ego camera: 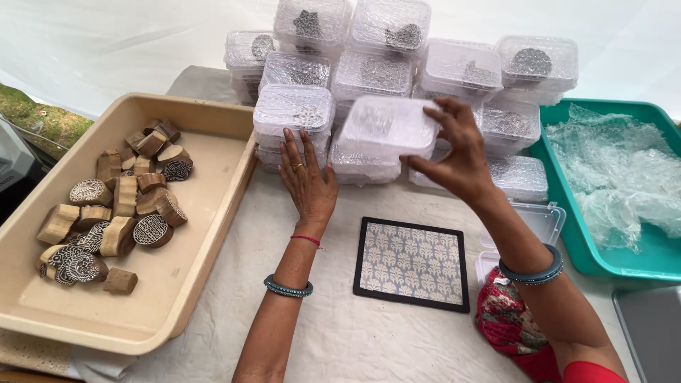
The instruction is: The person wipes the inside of a clear plastic container with a cloth, places a wooden block stamp inside, and closes the lid. They then wrap the container in bubble wrap and secure it with clear packing tape using a tape dispenser.
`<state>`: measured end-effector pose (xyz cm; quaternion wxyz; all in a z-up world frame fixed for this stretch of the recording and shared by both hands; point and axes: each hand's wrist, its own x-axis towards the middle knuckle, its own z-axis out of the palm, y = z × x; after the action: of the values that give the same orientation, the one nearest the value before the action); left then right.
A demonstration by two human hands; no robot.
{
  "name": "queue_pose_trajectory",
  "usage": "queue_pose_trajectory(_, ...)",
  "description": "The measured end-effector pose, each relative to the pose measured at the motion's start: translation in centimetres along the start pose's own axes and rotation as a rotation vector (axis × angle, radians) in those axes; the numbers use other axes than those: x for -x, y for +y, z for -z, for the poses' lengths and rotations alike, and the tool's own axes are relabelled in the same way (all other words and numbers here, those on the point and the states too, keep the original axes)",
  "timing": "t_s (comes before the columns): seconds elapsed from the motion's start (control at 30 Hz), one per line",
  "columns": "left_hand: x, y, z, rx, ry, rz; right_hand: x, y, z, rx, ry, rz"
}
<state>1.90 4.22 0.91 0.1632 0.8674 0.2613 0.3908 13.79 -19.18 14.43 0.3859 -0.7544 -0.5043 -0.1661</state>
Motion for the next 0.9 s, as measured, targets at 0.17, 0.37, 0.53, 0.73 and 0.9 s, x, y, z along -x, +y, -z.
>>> queue_pose_trajectory(0.17,0.0,0.1,-0.1,0.012,0.010,-0.013,-6.7,-0.3,-3.9,-0.089,0.127,0.044)
queue_pose_trajectory(0.37,-0.9,0.5,1.3,-0.029,-0.031,0.010,-15.1,1.2,-13.2,0.049,0.191,0.175)
queue_pose_trajectory(0.53,-0.6,0.1,1.4,-0.034,-0.046,0.005,-17.1,2.4,-17.2,0.015,0.132,0.119)
queue_pose_trajectory(0.73,-0.1,-1.0,0.5,-0.027,-0.081,-0.023,-17.0,1.9,-16.5,0.422,-0.052,0.051)
queue_pose_trajectory(0.9,0.1,-1.0,0.6,0.002,-0.095,-0.023,-17.3,3.1,-17.5,0.483,-0.120,0.065)
